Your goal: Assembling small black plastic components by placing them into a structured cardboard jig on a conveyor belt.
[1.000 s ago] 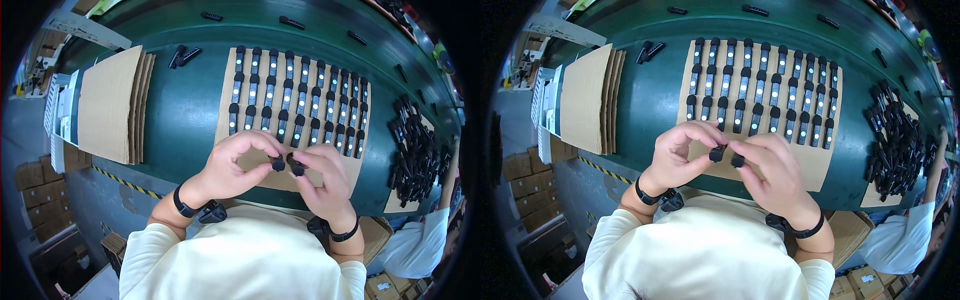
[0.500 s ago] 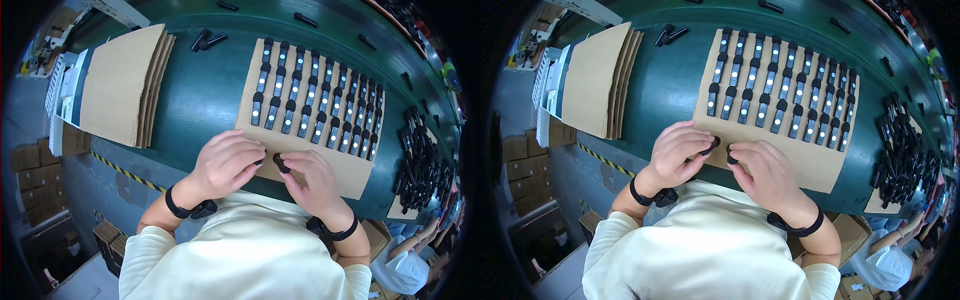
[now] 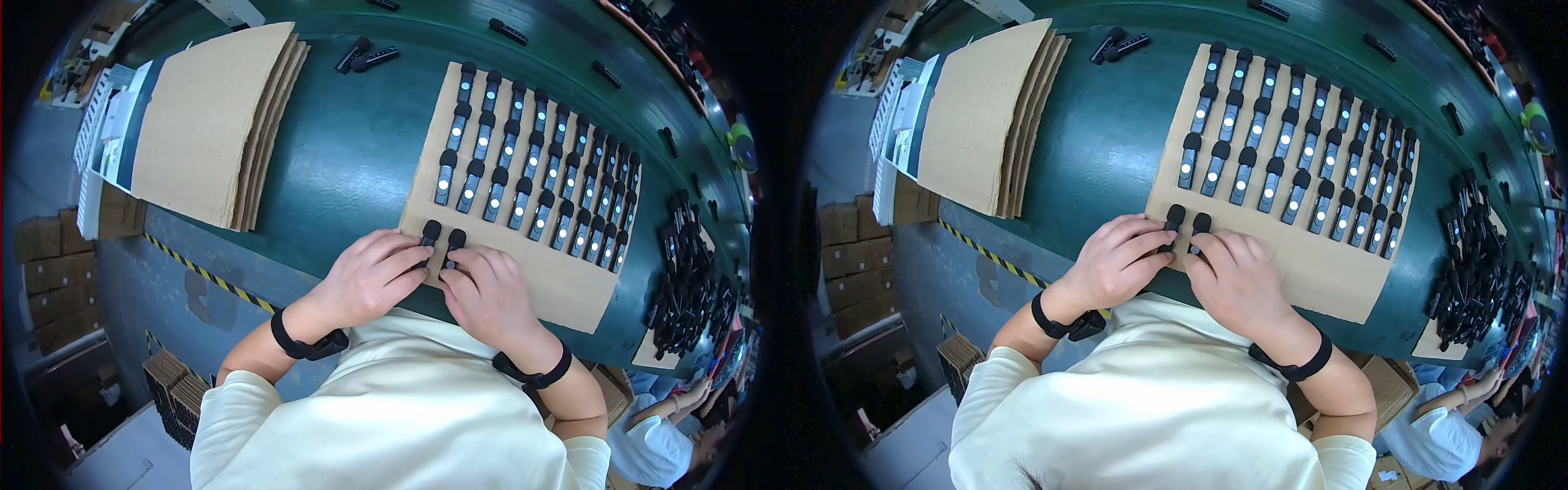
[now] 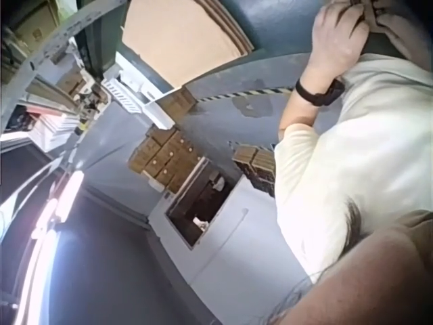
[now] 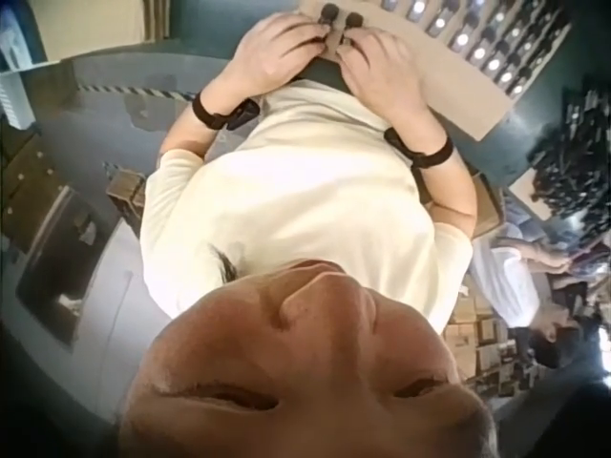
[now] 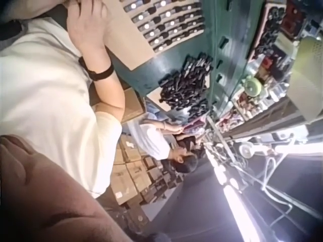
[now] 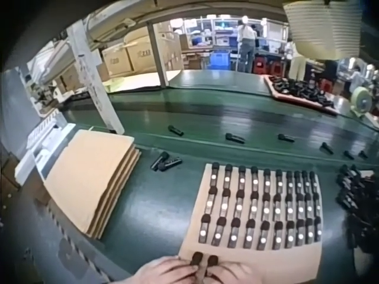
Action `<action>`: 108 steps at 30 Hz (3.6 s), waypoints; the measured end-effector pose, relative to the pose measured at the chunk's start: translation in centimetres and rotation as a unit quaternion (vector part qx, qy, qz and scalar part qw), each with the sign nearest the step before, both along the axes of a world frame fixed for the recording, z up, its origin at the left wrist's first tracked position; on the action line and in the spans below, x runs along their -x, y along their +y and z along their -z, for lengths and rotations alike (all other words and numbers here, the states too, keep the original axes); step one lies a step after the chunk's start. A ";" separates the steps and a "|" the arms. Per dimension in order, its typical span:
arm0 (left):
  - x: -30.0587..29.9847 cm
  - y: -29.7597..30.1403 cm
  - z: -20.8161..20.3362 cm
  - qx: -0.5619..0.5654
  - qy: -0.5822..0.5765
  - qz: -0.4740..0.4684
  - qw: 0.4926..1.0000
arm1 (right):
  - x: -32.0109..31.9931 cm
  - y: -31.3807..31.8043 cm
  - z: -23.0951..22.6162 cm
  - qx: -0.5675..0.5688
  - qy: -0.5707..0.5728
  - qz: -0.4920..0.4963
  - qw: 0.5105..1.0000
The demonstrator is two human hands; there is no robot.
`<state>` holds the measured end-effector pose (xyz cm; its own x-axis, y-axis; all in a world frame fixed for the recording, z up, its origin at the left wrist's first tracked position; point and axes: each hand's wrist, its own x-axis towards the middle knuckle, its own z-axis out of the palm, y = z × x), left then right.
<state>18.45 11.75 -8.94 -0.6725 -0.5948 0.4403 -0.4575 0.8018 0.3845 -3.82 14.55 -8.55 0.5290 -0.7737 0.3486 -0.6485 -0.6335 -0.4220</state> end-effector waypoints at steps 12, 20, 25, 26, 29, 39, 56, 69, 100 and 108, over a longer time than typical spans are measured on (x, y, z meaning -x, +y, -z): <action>0.9 -1.0 0.8 -0.015 0.029 -0.034 0.999 | 0.0 -0.8 0.9 -0.005 -0.015 0.031 0.999; 0.0 -4.6 -2.6 -0.012 0.055 -0.066 0.996 | 1.2 -0.8 -1.3 -0.048 -0.055 0.008 0.997; 0.3 -14.9 -3.9 0.111 0.092 -0.143 0.979 | 4.2 -0.6 -3.3 -0.063 -0.110 0.040 0.991; 0.4 -17.5 -3.9 0.089 0.077 -0.175 0.977 | 4.9 -0.6 -3.7 -0.061 -0.111 0.041 0.991; -0.2 -24.6 -3.8 0.046 0.026 -0.289 0.956 | 6.7 -0.2 -4.8 -0.066 -0.147 0.084 0.983; -1.1 -37.5 -1.8 -0.082 -0.243 -0.481 0.838 | 11.4 1.9 -4.6 -0.055 -0.162 0.178 0.969; 5.5 -36.1 -2.1 -0.042 -0.182 -0.144 0.972 | 12.5 1.4 -3.5 -0.081 -0.189 0.202 0.958; -0.1 -17.6 -4.5 -0.011 -0.066 -0.240 0.969 | 13.4 2.7 -3.4 -0.074 -0.201 0.191 0.958; 10.1 -36.5 -2.8 0.011 -0.133 -0.101 0.986 | 13.9 2.3 -4.0 -0.078 -0.174 0.213 0.958; 10.8 -39.5 -0.6 0.005 -0.165 -0.117 0.979 | 14.0 1.7 -4.1 -0.095 -0.163 0.217 0.958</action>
